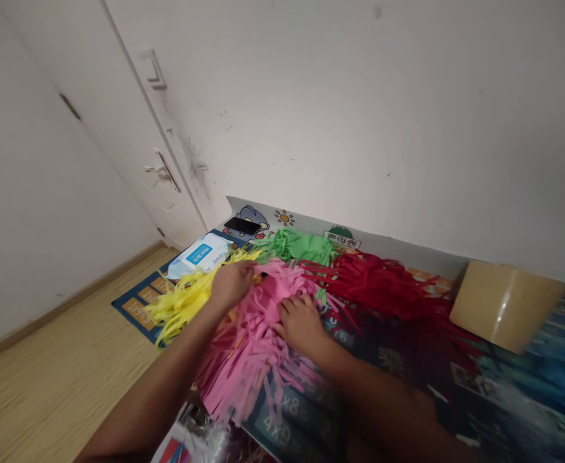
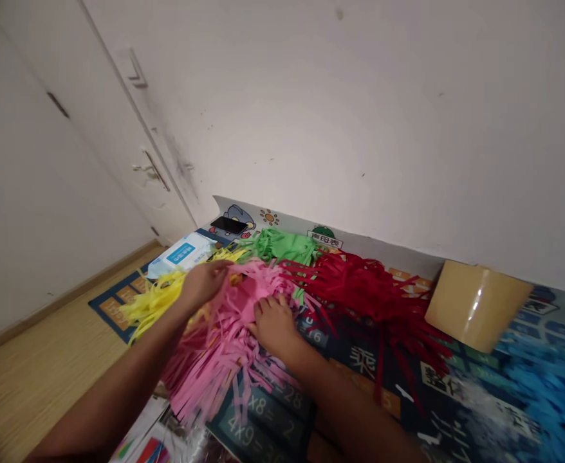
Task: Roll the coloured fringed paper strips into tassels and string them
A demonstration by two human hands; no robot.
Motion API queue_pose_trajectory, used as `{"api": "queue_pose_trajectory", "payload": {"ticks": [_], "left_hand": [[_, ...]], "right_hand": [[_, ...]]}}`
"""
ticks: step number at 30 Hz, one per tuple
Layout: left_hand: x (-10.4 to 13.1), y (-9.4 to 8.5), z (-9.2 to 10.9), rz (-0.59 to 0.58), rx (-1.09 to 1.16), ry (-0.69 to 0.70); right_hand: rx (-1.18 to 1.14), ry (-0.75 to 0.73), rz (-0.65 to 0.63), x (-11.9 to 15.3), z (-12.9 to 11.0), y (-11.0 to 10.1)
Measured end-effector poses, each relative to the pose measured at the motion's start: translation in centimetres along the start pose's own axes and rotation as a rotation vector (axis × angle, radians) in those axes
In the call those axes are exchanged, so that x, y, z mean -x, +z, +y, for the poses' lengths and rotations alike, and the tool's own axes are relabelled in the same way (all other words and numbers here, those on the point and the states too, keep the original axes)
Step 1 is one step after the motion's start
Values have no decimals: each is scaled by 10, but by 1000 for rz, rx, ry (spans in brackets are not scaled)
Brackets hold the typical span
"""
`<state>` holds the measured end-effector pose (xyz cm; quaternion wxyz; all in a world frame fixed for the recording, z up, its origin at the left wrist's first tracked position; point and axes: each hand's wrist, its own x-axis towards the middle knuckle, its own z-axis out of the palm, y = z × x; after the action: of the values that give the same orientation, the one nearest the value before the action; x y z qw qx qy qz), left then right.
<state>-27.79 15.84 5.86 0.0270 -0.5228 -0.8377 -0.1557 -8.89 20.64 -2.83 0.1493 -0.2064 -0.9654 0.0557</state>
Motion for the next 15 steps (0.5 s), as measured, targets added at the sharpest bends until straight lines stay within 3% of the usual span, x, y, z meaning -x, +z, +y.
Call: {"api": "queue_pose_trajectory", "payload": {"ticks": [5, 7, 9, 12, 15], "left_hand": [[-58, -84, -28, 123, 24, -162], [-77, -117, -18, 213, 8, -188], [-85, -138, 9, 278, -12, -140], [-67, -136, 69, 236, -65, 114], [-13, -102, 112, 100, -90, 393]], "right_hand": [[-30, 31, -24, -3, 0, -1], [-66, 42, -23, -4, 2, -5], [-124, 53, -7, -5, 3, -14], [-251, 99, 76, 1, -5, -37], [-473, 182, 233, 21, -26, -61]]}}
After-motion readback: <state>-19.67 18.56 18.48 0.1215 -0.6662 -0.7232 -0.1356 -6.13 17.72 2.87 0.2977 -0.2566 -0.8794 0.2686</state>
